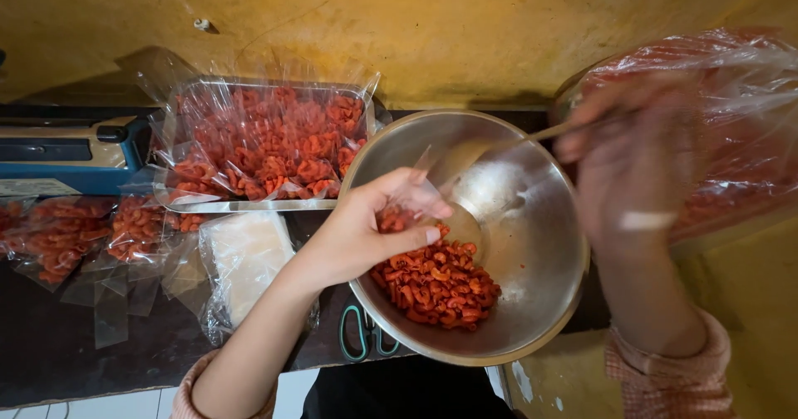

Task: Filling small plastic bags with snacks using a spoon and sealing them with a manual heat sealer.

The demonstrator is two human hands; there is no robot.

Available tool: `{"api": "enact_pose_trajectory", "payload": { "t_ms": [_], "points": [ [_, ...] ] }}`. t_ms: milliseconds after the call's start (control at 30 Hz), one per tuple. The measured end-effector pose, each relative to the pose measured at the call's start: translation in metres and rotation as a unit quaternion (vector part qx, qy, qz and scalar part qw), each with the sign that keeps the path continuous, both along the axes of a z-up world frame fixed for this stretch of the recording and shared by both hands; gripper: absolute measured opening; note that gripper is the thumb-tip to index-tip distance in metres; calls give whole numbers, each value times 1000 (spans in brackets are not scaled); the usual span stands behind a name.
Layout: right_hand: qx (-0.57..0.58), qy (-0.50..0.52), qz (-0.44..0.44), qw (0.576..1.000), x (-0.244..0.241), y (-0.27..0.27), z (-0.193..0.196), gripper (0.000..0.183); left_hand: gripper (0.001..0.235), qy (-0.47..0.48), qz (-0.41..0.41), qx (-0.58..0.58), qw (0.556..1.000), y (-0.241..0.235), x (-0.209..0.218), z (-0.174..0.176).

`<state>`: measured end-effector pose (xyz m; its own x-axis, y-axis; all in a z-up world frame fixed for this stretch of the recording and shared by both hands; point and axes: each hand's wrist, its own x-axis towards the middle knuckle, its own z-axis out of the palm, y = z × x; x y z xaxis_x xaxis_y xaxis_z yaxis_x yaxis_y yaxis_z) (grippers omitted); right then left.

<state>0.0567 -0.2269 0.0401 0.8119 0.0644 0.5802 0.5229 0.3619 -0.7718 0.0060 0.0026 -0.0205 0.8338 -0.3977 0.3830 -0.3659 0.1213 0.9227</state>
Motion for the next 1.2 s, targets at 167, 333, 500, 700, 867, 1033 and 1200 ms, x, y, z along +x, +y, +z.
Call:
{"api": "enact_pose_trajectory", "payload": {
  "t_ms": [167,333,500,700,867,1033,1200],
  "points": [
    [156,-34,-155,975,23,-27,-9,20,35,26,77,71,994,3,2,17],
    [-34,36,-228,972,24,2,-18,13,33,27,144,97,984,1,2,16],
    [-358,-28,-67,931,46,12,-43,15,33,36,154,57,986,-1,5,11],
    [-311,89,-29,946,51,22,-66,19,40,18,176,39,983,1,8,4],
    [-293,199,55,934,62,21,-88,19,42,27,174,26,984,2,9,1],
    [-281,231,32,931,63,14,-77,19,43,15,172,28,985,5,9,0],
    [-240,247,-25,938,59,7,-54,18,46,42,141,-25,989,9,12,-2]
  ]
}}
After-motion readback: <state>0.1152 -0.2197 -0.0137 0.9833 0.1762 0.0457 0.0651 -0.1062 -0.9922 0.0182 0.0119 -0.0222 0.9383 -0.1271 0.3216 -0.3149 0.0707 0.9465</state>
